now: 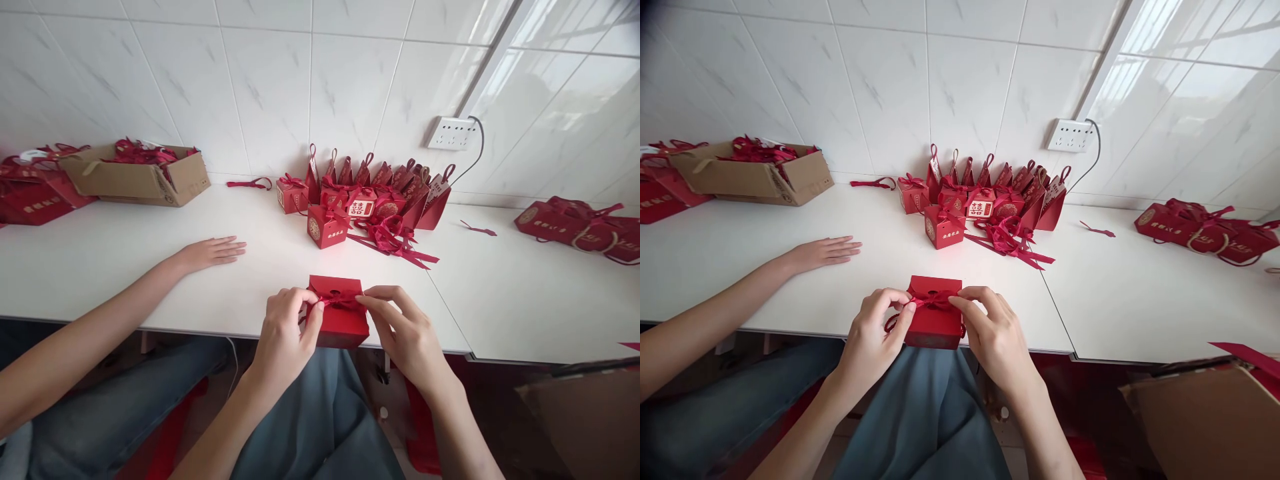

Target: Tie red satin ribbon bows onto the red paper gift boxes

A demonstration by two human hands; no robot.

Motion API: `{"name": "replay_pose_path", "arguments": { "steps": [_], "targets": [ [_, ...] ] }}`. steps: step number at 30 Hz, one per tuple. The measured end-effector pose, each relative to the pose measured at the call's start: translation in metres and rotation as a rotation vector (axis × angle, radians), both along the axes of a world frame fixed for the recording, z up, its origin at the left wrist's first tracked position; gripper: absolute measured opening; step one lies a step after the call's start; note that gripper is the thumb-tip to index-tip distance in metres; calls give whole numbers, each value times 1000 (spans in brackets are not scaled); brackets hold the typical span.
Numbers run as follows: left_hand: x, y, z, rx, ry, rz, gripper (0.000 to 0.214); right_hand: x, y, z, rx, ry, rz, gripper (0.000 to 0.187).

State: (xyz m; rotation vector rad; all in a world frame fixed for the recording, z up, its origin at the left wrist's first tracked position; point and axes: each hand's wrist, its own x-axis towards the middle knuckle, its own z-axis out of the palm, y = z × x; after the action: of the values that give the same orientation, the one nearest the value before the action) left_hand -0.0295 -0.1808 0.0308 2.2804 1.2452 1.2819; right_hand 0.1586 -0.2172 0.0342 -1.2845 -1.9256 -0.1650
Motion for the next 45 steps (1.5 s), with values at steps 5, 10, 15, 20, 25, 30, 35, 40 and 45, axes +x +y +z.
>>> {"name": "replay_pose_path", "arguments": {
  "steps": [5,10,15,20,25,30,35,40,45],
  "targets": [
    [0,3,-1,-77,-97,-92,10,-13,-8,9,-277,278,-198,29],
    [1,6,-2,-85,-99,-123,12,-26,-1,10,-431,331,-267,43],
    [-2,9,-2,-118,-80,-191,13,-27,5,10,-512,430,-234,37],
    [-6,11,-4,-235,-150,-233,13,-15,12,10,-716,698,-42,42],
    [-1,13,-14,-438,-399,-198,16,0,19,1,-876,928,177,41],
    [2,9,-17,-475,-453,-118,16,19,23,0,-848,829,200,40],
    [5,3,-16,-315,-376,-70,12,4,38,28,-499,507,-26,31],
    [9,1,-23,-172,-348,-12,10,-27,56,39,-563,133,105,14],
    [10,1,-24,16,-149,-24,20,-23,62,23,-555,280,24,15]
  ]
}}
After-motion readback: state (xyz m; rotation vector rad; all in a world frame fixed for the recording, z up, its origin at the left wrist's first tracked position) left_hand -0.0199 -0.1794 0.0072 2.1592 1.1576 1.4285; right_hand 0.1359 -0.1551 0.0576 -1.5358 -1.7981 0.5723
